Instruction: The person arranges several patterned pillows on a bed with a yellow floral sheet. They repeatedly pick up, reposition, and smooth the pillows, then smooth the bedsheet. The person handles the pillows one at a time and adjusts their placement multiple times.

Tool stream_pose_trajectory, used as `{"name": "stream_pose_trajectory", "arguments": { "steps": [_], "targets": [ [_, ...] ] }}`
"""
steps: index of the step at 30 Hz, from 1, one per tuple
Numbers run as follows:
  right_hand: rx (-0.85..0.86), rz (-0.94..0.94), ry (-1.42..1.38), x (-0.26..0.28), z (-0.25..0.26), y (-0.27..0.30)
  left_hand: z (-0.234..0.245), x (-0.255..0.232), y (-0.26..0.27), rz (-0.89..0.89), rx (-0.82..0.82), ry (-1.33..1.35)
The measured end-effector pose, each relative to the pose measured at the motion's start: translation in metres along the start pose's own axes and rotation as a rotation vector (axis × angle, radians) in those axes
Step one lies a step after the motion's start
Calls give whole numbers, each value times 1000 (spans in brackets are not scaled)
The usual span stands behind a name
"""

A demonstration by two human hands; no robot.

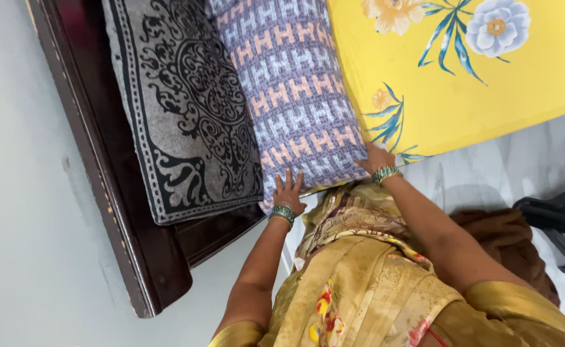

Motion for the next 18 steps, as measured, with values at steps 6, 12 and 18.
{"name": "stream_pose_trajectory", "arguments": {
  "steps": [6, 12, 18],
  "targets": [
    [94, -166, 120, -16, -4, 24, -3, 6, 6, -24, -48, 24],
    [126, -284, 250, 28, 30, 39, -10, 1, 8, 25, -16, 80],
    [-21, 210, 240, 117, 47, 50, 12, -8, -5, 44, -421, 387]
  ]
}}
Point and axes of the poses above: each hand's wrist, its own y-axis away from the middle knuckle, its own z-axis out of the back of the hand, x = y × z, the point moved 2 cm from there along -y, towards the middle knuckle, and after that the axes turned 11 degrees about z, right-handed, at the moved point
